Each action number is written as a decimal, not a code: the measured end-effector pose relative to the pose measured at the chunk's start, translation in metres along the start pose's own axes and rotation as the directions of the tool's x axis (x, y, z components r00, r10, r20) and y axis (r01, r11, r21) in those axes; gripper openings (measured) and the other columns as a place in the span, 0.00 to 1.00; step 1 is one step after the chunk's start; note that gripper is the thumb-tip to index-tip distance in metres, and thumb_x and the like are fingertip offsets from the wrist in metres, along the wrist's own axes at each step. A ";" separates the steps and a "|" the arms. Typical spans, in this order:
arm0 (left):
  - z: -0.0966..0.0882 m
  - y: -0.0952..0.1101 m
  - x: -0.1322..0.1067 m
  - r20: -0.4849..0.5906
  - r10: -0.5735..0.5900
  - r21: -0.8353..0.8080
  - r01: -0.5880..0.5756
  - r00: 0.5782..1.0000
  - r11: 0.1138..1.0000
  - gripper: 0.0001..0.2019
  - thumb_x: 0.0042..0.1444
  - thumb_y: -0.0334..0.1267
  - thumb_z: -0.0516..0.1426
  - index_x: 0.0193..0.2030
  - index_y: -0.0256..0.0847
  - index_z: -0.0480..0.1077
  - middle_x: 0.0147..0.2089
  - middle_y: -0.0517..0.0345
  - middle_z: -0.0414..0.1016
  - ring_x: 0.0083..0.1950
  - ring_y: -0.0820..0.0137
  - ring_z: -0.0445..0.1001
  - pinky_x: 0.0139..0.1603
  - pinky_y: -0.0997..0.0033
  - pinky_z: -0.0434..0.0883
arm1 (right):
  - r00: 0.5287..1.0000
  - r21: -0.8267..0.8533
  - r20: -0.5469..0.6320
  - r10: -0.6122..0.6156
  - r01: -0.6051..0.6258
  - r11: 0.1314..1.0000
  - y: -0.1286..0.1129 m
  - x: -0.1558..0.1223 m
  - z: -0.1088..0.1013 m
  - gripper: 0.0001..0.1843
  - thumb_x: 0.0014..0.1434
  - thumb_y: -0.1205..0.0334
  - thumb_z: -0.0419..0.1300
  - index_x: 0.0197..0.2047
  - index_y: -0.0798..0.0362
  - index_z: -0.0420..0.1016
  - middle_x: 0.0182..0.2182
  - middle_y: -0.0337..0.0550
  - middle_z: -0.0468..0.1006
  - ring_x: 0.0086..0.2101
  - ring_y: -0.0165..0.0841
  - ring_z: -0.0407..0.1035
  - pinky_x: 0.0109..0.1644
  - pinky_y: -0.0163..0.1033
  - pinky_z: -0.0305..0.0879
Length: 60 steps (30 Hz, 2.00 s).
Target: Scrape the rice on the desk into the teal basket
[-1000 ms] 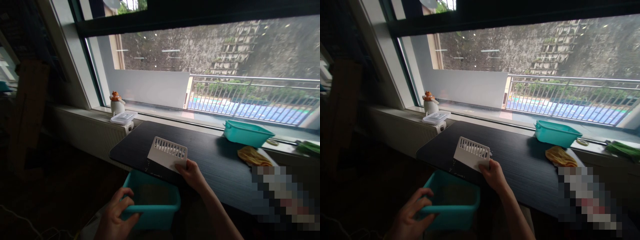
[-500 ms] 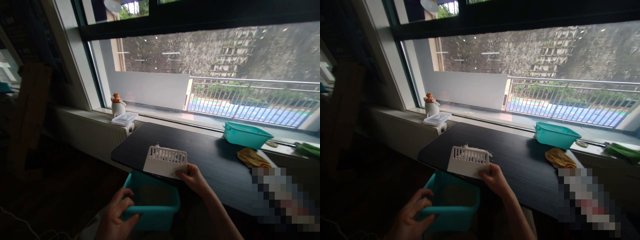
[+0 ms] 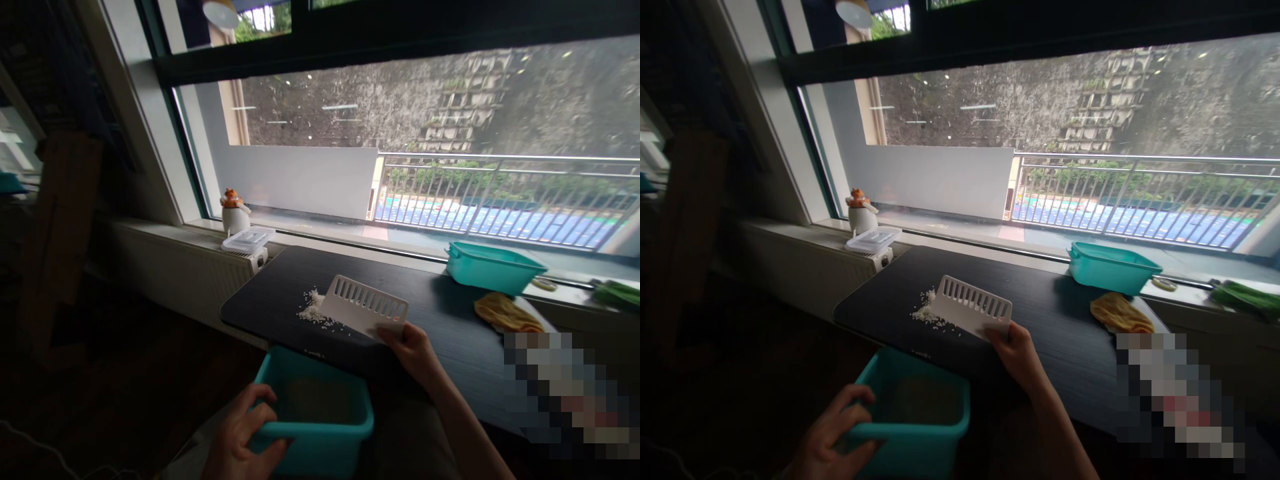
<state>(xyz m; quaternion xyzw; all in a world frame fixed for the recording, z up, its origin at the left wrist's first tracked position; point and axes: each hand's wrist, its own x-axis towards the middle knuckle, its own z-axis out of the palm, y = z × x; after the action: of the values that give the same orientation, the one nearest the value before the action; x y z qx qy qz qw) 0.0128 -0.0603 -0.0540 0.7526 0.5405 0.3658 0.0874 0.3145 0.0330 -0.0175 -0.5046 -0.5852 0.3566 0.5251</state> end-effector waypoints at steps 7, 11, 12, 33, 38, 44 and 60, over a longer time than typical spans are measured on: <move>0.003 -0.002 0.000 0.019 -0.001 0.005 0.001 1.000 1.000 0.06 0.45 0.36 0.62 0.21 0.42 0.69 0.40 0.59 0.71 0.33 0.72 0.76 0.34 0.81 0.73 | 1.000 -0.064 -0.018 -0.019 0.018 0.998 0.010 0.013 -0.003 0.15 0.51 0.55 0.64 0.39 0.55 0.78 0.36 0.48 0.82 0.39 0.46 0.76 0.46 0.51 0.71; 0.004 -0.003 0.000 0.028 -0.004 0.011 0.004 1.000 1.000 0.06 0.45 0.36 0.62 0.21 0.42 0.69 0.40 0.58 0.72 0.34 0.71 0.76 0.31 0.81 0.73 | 1.000 -0.048 0.006 0.018 -0.018 0.999 0.005 0.021 0.001 0.17 0.48 0.54 0.66 0.38 0.56 0.78 0.36 0.48 0.82 0.38 0.46 0.76 0.45 0.51 0.72; 0.004 -0.003 0.001 0.027 -0.005 0.013 0.005 1.000 1.000 0.06 0.45 0.37 0.61 0.22 0.42 0.69 0.40 0.58 0.72 0.34 0.70 0.76 0.31 0.81 0.73 | 0.999 -0.044 0.030 0.019 -0.018 0.999 0.002 0.021 0.002 0.17 0.48 0.54 0.66 0.39 0.56 0.78 0.37 0.49 0.82 0.38 0.46 0.76 0.45 0.51 0.72; 0.001 -0.001 0.000 -0.032 -0.022 -0.041 0.021 0.999 0.999 0.05 0.44 0.35 0.62 0.21 0.42 0.69 0.40 0.60 0.72 0.33 0.72 0.76 0.31 0.81 0.72 | 0.992 -0.045 0.113 0.059 -0.054 0.998 -0.008 -0.026 -0.020 0.20 0.52 0.50 0.64 0.43 0.55 0.77 0.42 0.49 0.81 0.43 0.47 0.74 0.49 0.51 0.70; 0.003 0.002 -0.003 -0.012 -0.090 -0.101 0.088 0.996 0.991 0.05 0.45 0.36 0.60 0.22 0.42 0.68 0.41 0.58 0.71 0.33 0.71 0.75 0.32 0.79 0.73 | 0.991 -0.010 0.117 0.066 -0.065 0.998 -0.010 -0.028 -0.022 0.21 0.50 0.48 0.65 0.42 0.54 0.78 0.42 0.49 0.81 0.43 0.48 0.74 0.49 0.52 0.70; 0.001 0.001 -0.001 0.016 -0.055 -0.070 0.056 0.998 0.996 0.05 0.45 0.36 0.61 0.22 0.42 0.69 0.40 0.58 0.72 0.34 0.71 0.75 0.33 0.79 0.73 | 0.994 -0.024 -0.064 0.089 -0.091 0.996 -0.008 -0.045 -0.032 0.22 0.47 0.46 0.66 0.40 0.53 0.79 0.39 0.49 0.82 0.41 0.49 0.75 0.47 0.55 0.71; 0.009 0.010 -0.004 -0.026 -0.143 -0.165 0.137 0.989 0.977 0.11 0.46 0.45 0.62 0.21 0.42 0.69 0.41 0.57 0.71 0.34 0.69 0.73 0.35 0.76 0.73 | 0.991 -0.024 0.090 0.095 -0.093 0.995 -0.023 -0.050 -0.026 0.21 0.48 0.47 0.66 0.41 0.52 0.79 0.39 0.48 0.82 0.40 0.47 0.75 0.45 0.51 0.72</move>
<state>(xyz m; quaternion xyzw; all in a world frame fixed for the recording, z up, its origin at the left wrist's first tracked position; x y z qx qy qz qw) 0.0251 -0.0658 -0.0569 0.6960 0.5622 0.4156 0.1638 0.3320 -0.0233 -0.0035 -0.5200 -0.5878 0.3975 0.4754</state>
